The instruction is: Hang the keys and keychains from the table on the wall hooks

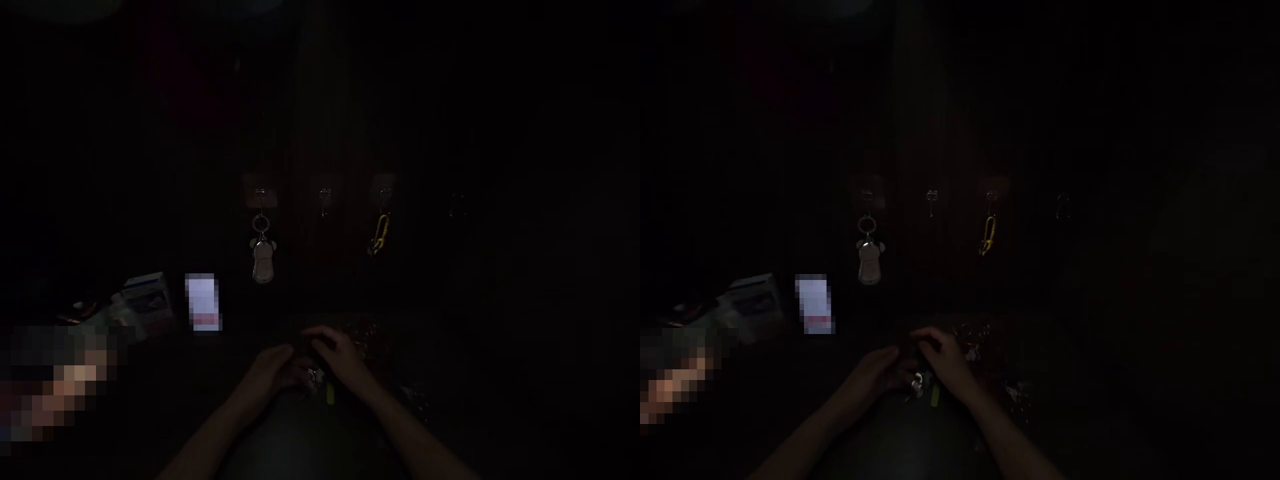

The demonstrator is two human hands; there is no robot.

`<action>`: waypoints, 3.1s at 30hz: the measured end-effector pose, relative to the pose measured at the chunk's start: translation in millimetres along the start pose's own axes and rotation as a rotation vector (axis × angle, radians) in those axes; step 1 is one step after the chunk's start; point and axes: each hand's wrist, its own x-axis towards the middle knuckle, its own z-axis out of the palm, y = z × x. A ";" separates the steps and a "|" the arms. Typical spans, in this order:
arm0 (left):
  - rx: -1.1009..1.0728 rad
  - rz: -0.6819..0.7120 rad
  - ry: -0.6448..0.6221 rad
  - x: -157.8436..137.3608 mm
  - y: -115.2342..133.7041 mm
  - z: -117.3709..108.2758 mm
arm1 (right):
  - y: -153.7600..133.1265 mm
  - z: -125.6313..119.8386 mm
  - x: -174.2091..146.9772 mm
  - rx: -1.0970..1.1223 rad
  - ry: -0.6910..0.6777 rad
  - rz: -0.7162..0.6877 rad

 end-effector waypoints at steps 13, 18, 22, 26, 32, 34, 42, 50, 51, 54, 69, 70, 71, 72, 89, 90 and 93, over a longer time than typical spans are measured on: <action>0.291 0.105 0.089 5.6 0.9 -19.4 | -2.3 -8.0 4.9 0.003 0.116 -0.024; 0.719 0.261 0.241 6.7 9.4 -30.0 | -14.7 -22.1 13.1 0.040 0.122 -0.007; 0.764 0.264 0.227 2.2 16.5 -26.1 | -36.8 -40.9 32.4 -0.007 0.191 -0.071; 0.730 0.216 0.223 -0.2 21.0 -22.8 | -68.2 -58.2 57.7 0.068 0.281 -0.195; 0.698 0.218 0.215 4.4 18.3 -29.7 | -119.3 -69.9 87.2 0.146 0.397 -0.360; 0.693 0.218 0.211 5.1 17.9 -31.3 | -131.0 -71.1 96.5 0.155 0.411 -0.408; 0.701 0.183 0.217 2.6 22.7 -28.9 | -131.3 -72.0 126.3 0.135 0.410 -0.358; 0.678 0.175 0.231 1.6 24.2 -27.1 | -117.5 -63.5 123.0 0.204 0.459 -0.345; 0.679 0.174 0.228 1.4 24.5 -26.8 | -115.4 -63.2 121.2 0.203 0.454 -0.341; 0.683 0.167 0.223 0.8 25.1 -26.1 | -107.4 -63.3 113.6 0.204 0.443 -0.316; 0.724 0.203 0.195 2.8 18.8 -33.3 | -36.7 -52.4 49.7 0.217 0.367 -0.071; 0.736 0.204 0.195 2.2 19.2 -32.4 | -31.8 -51.9 44.1 0.200 0.355 -0.049; 0.748 0.203 0.199 1.5 19.7 -31.2 | -26.7 -51.5 38.5 0.178 0.340 -0.026; 0.756 0.202 0.203 0.7 20.2 -29.8 | -21.7 -51.1 32.8 0.153 0.321 -0.001; 0.940 0.221 0.204 -2.0 16.9 -23.6 | 20.4 -51.8 -10.5 -0.439 -0.107 -0.075; 0.956 0.223 0.201 -2.7 16.3 -22.7 | 19.8 -54.2 -11.0 -0.477 -0.121 -0.080; 0.999 0.235 0.185 -4.4 15.2 -19.1 | 19.6 -62.1 -12.4 -0.568 -0.162 -0.081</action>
